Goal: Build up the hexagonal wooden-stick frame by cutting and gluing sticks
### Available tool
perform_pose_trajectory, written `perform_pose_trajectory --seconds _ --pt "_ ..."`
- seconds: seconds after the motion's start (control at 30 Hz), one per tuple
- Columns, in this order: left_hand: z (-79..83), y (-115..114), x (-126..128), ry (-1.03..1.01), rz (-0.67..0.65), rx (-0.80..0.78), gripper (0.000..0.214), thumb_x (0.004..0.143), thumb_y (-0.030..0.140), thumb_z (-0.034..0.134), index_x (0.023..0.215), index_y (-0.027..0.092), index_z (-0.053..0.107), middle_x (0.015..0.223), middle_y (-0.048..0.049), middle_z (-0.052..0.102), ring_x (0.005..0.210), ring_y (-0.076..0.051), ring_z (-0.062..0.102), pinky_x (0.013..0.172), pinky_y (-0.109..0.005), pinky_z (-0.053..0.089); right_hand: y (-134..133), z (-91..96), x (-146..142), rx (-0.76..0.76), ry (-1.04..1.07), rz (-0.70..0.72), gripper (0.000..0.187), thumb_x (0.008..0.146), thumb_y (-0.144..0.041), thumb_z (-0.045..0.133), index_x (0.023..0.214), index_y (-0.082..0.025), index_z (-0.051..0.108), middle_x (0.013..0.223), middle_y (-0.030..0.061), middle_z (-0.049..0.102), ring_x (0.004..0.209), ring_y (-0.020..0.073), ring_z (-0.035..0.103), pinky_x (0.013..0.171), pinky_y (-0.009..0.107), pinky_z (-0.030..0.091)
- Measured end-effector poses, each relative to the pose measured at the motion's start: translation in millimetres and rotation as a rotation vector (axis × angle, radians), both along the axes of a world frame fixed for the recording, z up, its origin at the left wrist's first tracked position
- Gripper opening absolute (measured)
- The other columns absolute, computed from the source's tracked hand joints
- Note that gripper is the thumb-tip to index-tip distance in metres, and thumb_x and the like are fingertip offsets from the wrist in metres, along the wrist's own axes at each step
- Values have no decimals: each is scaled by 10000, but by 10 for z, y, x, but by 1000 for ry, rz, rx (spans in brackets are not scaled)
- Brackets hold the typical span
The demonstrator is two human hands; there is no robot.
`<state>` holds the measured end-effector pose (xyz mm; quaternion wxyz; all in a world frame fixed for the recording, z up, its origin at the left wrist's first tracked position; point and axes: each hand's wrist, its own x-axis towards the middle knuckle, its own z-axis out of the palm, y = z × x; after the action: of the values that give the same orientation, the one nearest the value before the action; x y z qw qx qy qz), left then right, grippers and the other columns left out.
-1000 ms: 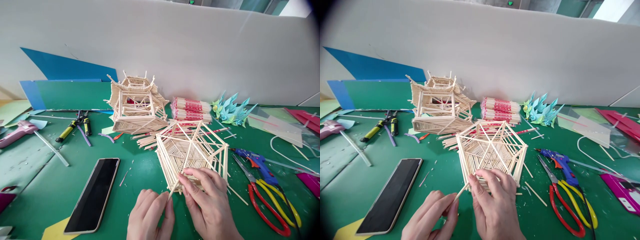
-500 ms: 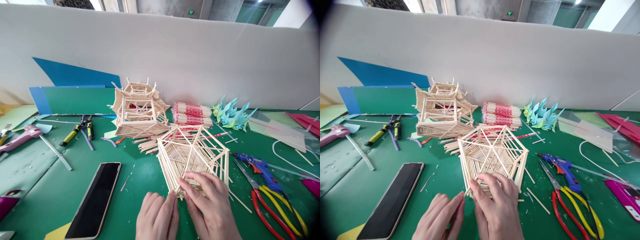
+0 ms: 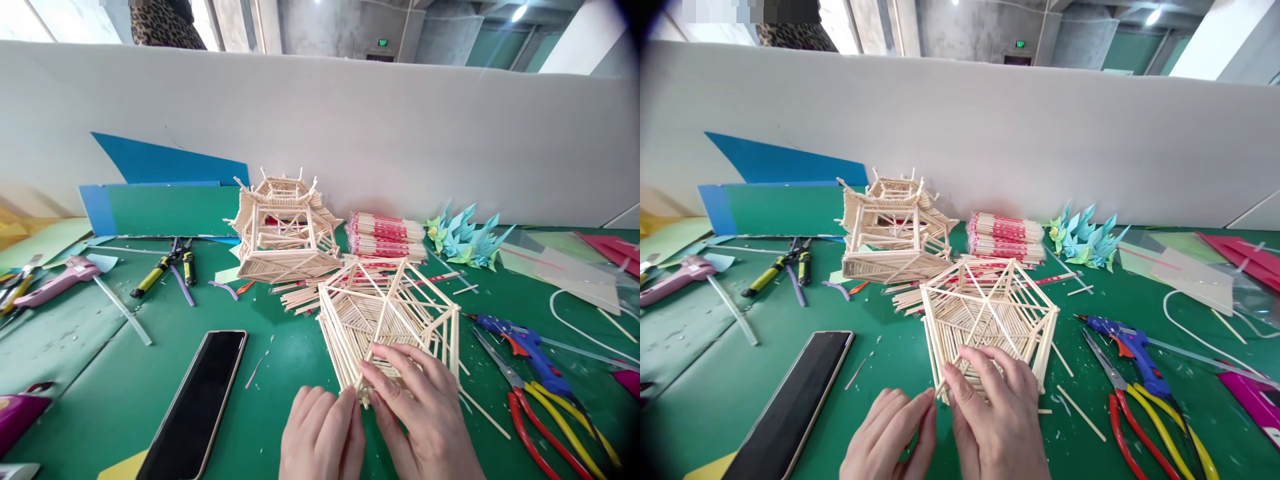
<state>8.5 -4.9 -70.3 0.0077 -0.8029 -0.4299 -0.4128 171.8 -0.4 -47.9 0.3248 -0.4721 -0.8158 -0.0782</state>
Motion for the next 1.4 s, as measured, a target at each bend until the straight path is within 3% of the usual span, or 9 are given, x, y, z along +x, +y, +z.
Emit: perform_pose_trajectory --seconds 0.17,0.47,0.77,0.97,1.4 --pt "34 32 6 66 -29 2 214 782 49 528 984 116 542 582 -8 556 500 -139 486 489 -270 398 8 -35 -10 -13 85 -30 284 808 -182 553 1066 -254 646 1101 14 632 1005 234 500 822 358 349" --pt "79 46 5 89 -9 97 178 833 72 474 985 69 567 522 -5 522 463 -135 464 457 -261 383 -3 -90 34 -25 30 -47 314 796 -237 587 1105 -282 624 1144 -18 612 1024 218 504 846 338 343" --pt "-6 52 0 -13 -65 115 246 813 36 515 1056 50 550 552 -13 525 503 -130 425 480 -264 376 3 -74 46 35 -26 -19 401 817 -155 512 1218 -152 536 1193 69 578 1062 245 481 855 370 361" --pt "-67 79 23 -22 -71 97 289 799 23 519 1085 51 548 567 -21 514 530 -142 425 493 -275 375 -22 -40 97 43 -65 -44 332 826 -233 534 1149 -263 606 1197 15 595 1042 226 531 821 342 413" --pt "-54 71 47 -70 -70 56 246 774 26 528 1010 88 559 601 -35 553 523 -143 446 490 -285 370 -55 8 56 17 -108 -53 324 851 -282 523 1164 -318 596 1174 -37 617 1014 206 545 775 321 397"
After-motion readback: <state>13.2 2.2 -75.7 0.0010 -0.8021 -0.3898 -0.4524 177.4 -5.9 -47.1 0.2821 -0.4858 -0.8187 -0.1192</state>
